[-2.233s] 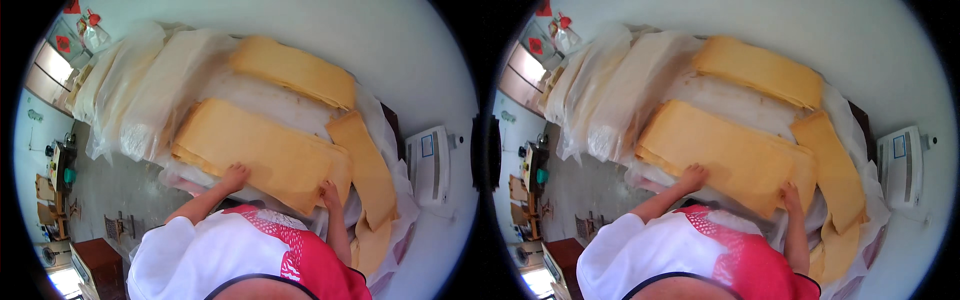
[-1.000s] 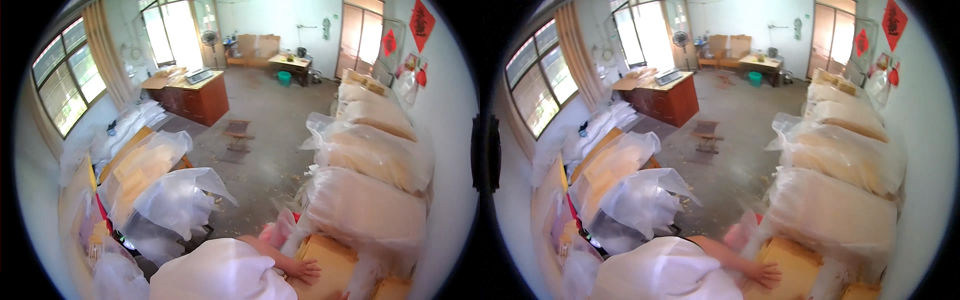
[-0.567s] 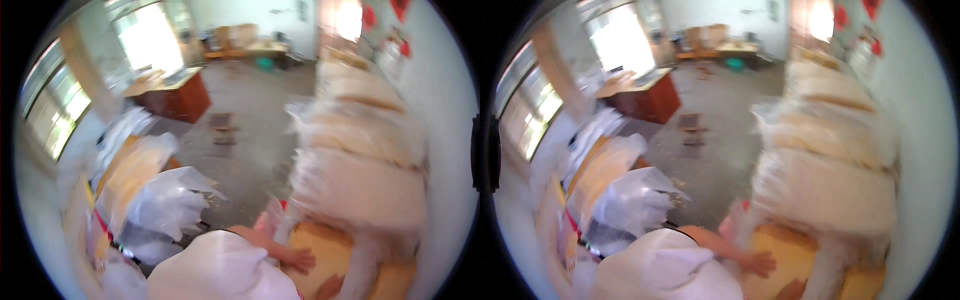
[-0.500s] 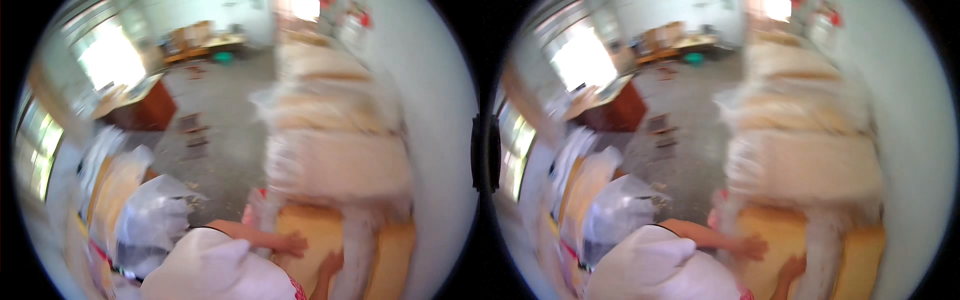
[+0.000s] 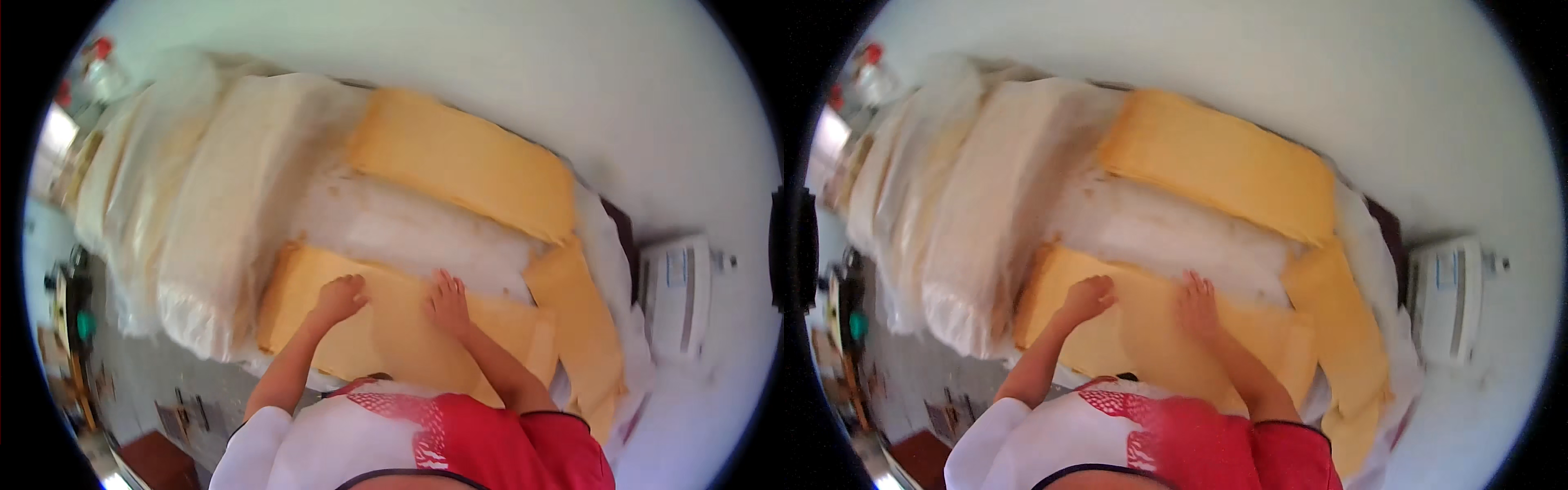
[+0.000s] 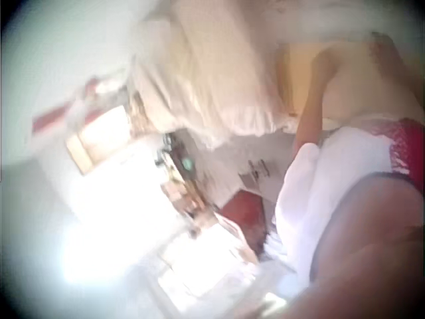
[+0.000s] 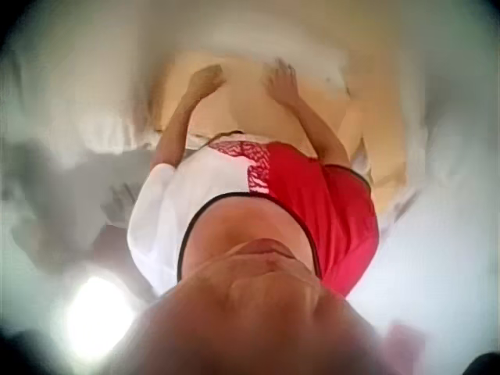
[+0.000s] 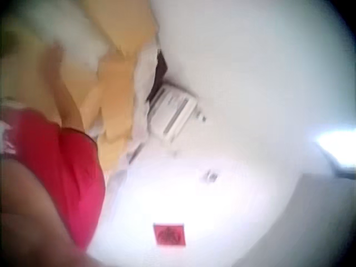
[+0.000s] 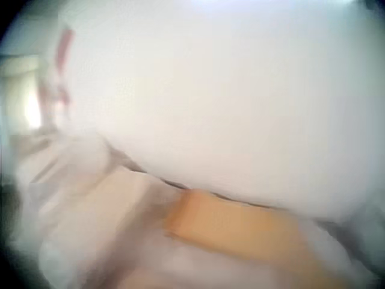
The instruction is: The person is handling and stacking yellowish sheets of material one by one onto piles on a plastic-covered workbench.
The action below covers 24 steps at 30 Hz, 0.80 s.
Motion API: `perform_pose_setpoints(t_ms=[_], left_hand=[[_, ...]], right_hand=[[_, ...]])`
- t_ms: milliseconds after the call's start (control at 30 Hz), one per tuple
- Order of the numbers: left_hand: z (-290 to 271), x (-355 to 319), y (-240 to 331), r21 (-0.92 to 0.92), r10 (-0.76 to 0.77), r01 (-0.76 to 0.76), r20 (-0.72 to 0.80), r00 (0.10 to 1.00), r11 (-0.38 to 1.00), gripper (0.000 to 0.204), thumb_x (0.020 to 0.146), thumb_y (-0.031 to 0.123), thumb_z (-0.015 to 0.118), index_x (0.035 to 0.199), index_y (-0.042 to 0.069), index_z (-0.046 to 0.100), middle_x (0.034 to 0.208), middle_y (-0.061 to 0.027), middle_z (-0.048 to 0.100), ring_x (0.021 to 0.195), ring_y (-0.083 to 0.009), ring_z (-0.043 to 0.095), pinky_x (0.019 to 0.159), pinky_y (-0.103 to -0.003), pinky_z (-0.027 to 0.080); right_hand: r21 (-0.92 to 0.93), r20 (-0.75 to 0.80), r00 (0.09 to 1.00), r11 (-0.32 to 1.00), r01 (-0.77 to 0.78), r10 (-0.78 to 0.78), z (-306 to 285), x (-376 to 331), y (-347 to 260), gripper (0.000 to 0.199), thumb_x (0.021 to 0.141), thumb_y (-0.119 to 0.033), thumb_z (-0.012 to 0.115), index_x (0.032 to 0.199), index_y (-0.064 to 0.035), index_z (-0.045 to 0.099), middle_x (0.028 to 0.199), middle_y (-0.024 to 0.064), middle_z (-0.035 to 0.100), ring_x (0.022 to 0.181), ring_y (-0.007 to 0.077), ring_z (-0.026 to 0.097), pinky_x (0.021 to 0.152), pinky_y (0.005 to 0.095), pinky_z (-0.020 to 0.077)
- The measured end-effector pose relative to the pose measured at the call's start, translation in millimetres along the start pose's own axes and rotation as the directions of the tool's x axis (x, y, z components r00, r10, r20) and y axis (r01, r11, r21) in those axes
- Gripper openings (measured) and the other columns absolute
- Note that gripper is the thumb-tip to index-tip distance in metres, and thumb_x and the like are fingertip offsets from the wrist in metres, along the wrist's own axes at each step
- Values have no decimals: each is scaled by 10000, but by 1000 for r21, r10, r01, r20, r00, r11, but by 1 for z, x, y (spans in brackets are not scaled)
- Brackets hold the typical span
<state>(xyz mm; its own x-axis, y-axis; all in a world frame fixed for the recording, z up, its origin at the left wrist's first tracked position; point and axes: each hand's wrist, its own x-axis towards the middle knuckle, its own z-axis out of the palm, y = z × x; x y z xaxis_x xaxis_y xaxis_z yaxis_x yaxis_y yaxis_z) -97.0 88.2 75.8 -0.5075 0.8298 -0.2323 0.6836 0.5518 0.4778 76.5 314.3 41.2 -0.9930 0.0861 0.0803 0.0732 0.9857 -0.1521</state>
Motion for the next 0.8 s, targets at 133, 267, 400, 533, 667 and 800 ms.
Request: perform_pose_setpoints(t_ms=[133, 267, 400, 533, 667, 800], left_hand=[[1, 31, 46, -180, 56, -54, 6, 998, 982, 278, 722, 276, 616, 901, 74, 547, 821, -102, 565, 803, -283, 563, 666, -388, 464], [21, 42, 46, -93, 175, -174, 5, 985, 980, 270, 717, 249, 619, 923, 87, 555, 805, -85, 565, 770, -267, 565, 649, -379, 463], [24, 43, 43, -194, 93, -95, -15, 996, 976, 254, 703, 179, 630, 931, 94, 558, 756, -69, 559, 695, -228, 569, 602, -342, 460], [25, 39, 47, -188, 103, -117, -84, 991, 975, 237, 694, 120, 636, 913, 94, 552, 712, -56, 540, 624, -202, 557, 560, -321, 452], [25, 41, 51, -141, 97, -104, -58, 994, 984, 231, 693, 114, 637, 905, 94, 547, 698, -51, 531, 609, -201, 550, 555, -324, 449], [30, 43, 45, -179, 88, -100, -73, 993, 979, 236, 690, 99, 627, 914, 88, 553, 715, -54, 539, 618, -202, 553, 560, -319, 452]], right_hand=[[47, -140, 923, 934, -355, 358, -3, -24, 73, 524, 724, -226, 570, 1198, -53, 428, 1312, 169, 318, 1207, 330, 311, 953, 473, 263], [-35, -61, 727, 726, -687, 684, -9, -43, 135, 609, 720, -208, 579, 1268, -65, 354, 1331, 170, 301, 1229, 331, 293, 953, 478, 280], [-304, -35, 415, 386, -871, 909, -7, -75, 185, 602, 752, -174, 540, 1304, -79, 319, 1346, 171, 284, 1249, 352, 262, 965, 478, 281], [-340, -36, 311, 281, -898, 950, 5, -105, 212, 523, 786, -151, 480, 1280, -53, 339, 1306, 191, 322, 1217, 357, 303, 909, 481, 348], [-397, 106, 321, 336, -854, 941, 0, -110, 222, 430, 816, -148, 435, 1232, -48, 388, 1196, 194, 418, 1106, 331, 419, 769, 436, 448], [-194, 25, 415, 412, -890, 909, -23, -122, 223, 386, 815, -151, 447, 1193, -77, 427, 991, 151, 575, 887, 302, 575, 689, 404, 480]])
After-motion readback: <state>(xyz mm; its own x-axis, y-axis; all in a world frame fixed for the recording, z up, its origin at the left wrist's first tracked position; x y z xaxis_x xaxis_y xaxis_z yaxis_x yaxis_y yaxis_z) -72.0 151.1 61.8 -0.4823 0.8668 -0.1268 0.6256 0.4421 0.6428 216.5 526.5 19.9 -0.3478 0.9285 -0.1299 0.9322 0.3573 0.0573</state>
